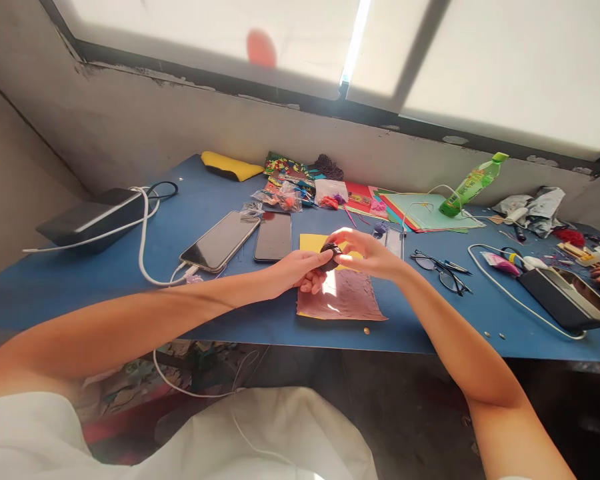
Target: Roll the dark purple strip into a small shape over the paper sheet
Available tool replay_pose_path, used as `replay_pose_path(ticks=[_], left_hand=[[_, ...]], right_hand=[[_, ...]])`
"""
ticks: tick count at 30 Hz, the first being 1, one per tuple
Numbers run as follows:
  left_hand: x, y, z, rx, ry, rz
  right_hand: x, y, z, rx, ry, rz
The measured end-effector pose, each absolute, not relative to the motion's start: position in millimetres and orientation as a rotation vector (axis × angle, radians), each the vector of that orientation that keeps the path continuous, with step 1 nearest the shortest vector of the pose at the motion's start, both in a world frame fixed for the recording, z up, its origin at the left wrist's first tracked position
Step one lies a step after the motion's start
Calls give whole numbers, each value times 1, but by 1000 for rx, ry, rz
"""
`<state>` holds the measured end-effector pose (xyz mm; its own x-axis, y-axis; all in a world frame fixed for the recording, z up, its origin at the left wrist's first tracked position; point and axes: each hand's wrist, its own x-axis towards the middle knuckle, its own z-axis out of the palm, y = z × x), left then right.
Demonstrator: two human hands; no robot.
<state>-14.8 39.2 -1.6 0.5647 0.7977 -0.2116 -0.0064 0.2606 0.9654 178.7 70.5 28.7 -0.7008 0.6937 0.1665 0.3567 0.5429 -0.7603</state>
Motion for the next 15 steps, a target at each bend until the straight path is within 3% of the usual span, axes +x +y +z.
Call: replay_pose_path(ticks=[15], left_hand=[[-19,41,-1,1338,752,617]], right_hand=[[172,69,29,-994,-2280,1023]])
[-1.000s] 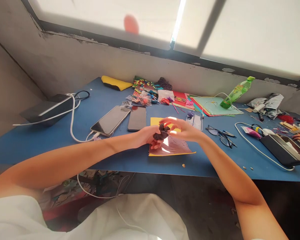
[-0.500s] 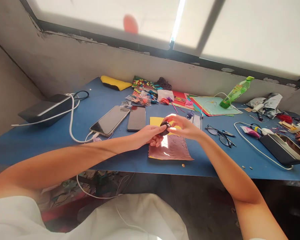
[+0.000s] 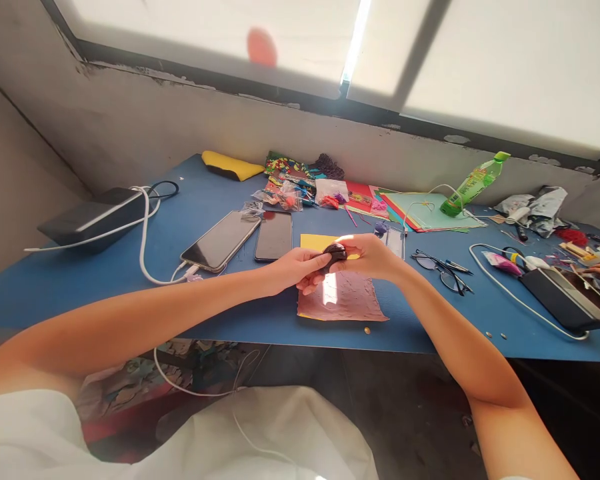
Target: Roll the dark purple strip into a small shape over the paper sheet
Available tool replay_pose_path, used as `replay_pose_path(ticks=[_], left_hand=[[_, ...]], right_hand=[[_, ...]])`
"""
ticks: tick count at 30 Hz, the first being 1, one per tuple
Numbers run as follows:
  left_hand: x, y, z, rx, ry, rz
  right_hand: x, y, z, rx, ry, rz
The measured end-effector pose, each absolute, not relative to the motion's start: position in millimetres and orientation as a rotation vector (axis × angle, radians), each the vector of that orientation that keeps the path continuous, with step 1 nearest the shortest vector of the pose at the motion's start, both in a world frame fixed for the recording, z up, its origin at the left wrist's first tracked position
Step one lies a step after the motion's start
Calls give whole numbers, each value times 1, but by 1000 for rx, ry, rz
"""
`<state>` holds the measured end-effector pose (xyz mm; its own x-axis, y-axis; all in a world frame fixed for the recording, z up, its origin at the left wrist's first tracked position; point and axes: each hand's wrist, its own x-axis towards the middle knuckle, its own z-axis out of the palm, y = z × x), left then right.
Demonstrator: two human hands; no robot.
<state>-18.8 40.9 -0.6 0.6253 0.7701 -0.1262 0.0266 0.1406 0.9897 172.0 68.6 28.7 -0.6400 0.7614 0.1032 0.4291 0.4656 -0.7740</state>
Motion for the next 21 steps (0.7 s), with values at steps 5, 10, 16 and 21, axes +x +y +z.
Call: replay_pose_path(ticks=[5,10,16,21], left_hand=[[-18,40,0,1341,754,654],[-17,42,0,1324,740,687],[-18,44,-3,1299,700,691],[-19,44,-6,1248,635,681]], right_hand=[[175,77,25,-988,-2107,1152],[179,85,27,-999,-2034,1128],[191,100,30,-1035,-1901,1012],[209,114,32,-1148,-1804,836]])
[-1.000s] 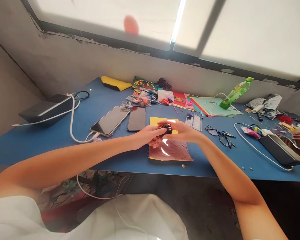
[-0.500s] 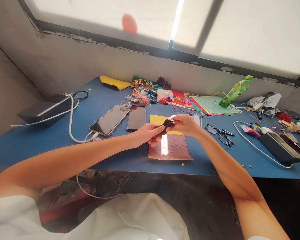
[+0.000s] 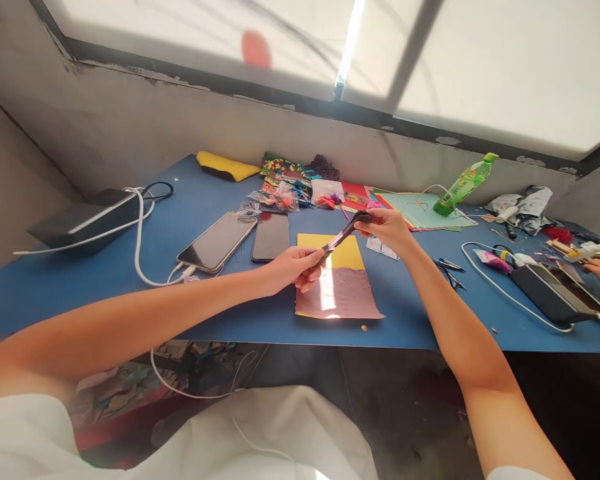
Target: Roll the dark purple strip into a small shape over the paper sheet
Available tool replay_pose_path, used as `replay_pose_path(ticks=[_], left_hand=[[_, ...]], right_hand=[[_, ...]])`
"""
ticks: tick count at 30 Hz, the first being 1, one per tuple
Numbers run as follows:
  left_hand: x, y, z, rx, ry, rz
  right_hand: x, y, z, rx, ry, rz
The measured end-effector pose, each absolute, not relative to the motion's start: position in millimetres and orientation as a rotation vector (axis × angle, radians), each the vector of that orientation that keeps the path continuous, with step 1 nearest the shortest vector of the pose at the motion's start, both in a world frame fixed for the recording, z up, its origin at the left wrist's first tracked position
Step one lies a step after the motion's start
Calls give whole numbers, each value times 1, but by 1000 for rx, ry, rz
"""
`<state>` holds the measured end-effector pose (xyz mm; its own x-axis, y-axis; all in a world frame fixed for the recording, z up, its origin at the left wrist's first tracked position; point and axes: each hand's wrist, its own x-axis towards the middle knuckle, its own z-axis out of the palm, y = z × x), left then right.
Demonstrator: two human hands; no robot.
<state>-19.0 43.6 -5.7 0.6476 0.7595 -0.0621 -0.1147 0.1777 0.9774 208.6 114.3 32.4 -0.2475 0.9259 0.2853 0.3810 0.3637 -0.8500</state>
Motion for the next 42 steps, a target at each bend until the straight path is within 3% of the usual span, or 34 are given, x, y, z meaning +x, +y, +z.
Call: replay_pose_path(ticks=[8,17,29,34,42], left_hand=[[-20,42,-8,1143,578,633],[-14,48,-10,1152,619,608],[-16,40,-7,1370,700,624],[-14,38,-2,1291,686,691],[-17,37,0,1181,692,690]], right_hand=[[225,122,38,-1398,-1676,141],[175,84,17,-880,-2054,918],[162,77,19,-946,-2036,1342],[169,84,26,-994,-1904,1311],[198,114,22,-1224,-1668,962]])
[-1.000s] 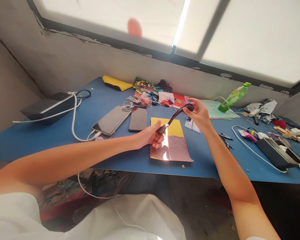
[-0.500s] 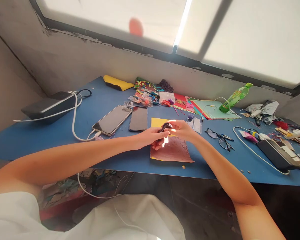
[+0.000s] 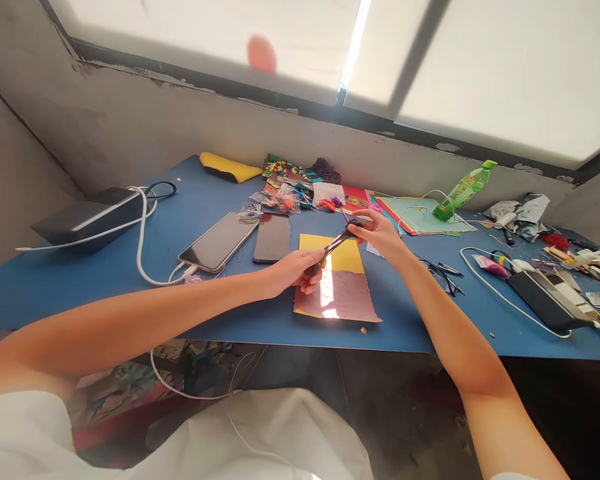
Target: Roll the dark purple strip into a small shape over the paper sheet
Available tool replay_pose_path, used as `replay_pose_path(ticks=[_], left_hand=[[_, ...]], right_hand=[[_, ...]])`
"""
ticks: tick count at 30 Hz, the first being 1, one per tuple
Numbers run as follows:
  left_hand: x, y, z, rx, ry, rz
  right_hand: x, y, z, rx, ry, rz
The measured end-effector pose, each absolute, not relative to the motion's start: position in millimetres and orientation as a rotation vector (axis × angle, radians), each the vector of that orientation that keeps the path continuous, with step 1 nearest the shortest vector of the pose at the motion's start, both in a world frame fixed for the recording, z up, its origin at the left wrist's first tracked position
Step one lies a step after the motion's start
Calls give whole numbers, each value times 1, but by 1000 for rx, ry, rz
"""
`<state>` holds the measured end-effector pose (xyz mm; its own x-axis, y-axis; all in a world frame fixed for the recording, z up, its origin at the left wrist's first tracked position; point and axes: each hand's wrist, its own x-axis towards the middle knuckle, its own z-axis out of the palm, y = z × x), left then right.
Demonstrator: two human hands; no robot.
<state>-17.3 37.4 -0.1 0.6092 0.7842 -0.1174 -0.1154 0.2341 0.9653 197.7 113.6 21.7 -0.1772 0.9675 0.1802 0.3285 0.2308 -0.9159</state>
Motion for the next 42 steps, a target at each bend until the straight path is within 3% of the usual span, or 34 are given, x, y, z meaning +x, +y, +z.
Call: replay_pose_path(ticks=[7,13,21,28,33,42], left_hand=[[-15,45,-10,1115,709,664],[-12,47,-7,1154,703,621],[-16,42,-10,1321,638,639],[-15,37,-1,1273,721,667],[-14,37,0,1232,709,665],[-15,36,-2,1162,669,666]], right_hand=[[209,117,30,-1284,-1521,422],[178,85,29,-937,-1778,875],[156,68,12,-965,-2196,1048],[160,75,16,-954,-1988,1153],[169,85,19,-1009,-1871,1155],[194,110,22,-1141,-1604,846]])
